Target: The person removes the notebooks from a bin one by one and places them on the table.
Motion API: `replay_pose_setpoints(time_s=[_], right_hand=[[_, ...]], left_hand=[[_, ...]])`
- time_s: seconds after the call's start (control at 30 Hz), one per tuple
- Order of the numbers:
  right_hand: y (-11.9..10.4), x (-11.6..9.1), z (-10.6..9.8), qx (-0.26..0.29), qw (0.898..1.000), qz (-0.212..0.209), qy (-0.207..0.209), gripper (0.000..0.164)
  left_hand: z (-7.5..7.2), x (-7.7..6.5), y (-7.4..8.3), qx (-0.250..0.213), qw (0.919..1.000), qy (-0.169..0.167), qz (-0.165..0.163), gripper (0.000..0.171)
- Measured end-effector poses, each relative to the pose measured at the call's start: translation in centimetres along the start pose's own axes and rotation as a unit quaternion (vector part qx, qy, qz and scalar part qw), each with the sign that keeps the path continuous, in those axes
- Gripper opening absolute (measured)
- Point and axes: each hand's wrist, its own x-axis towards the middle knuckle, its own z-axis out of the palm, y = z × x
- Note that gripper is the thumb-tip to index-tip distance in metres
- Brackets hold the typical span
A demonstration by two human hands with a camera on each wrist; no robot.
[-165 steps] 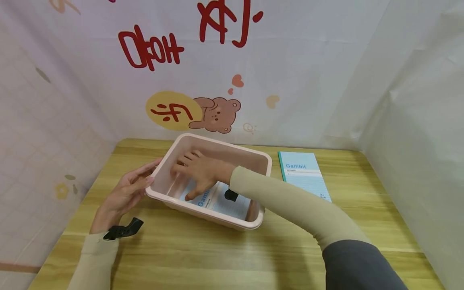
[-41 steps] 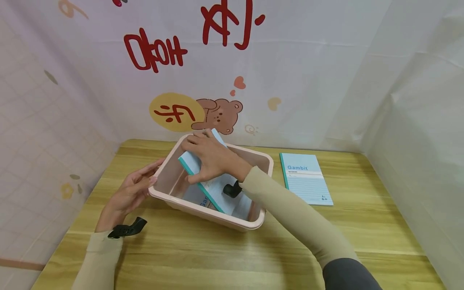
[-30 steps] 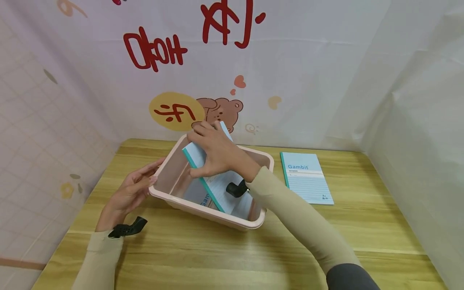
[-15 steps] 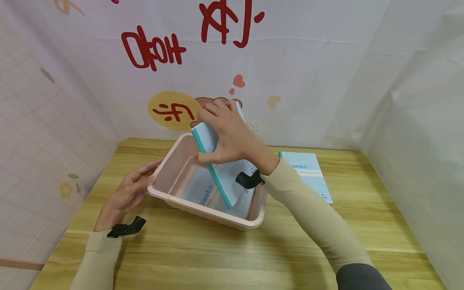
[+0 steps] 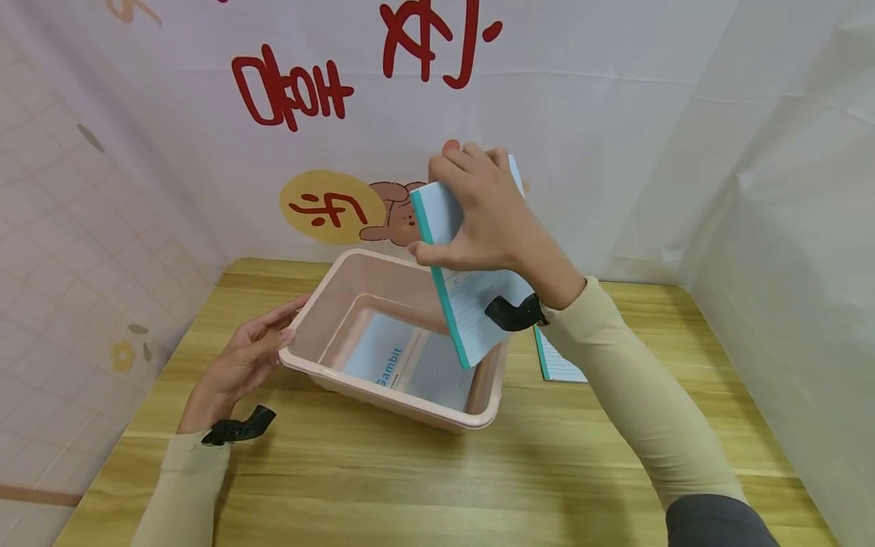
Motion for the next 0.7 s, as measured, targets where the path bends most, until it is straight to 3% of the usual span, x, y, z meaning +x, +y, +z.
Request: replay_pose_setpoints(time_s=[0.53,0.7], right_hand=[[9.2,-6.5,-2.4,-0.044,0.993,0.108,0.010,0.051],[11.7,-9.1,-2.7,-0.055,0.988,0.143,-0.006,0.050]], left_hand=[[0.0,0.0,0.1,0.006,1.0000,0.006,-0.001,0.057],[0.0,0.0,0.1,0.008,0.9999,0.010,-0.004,0.056]])
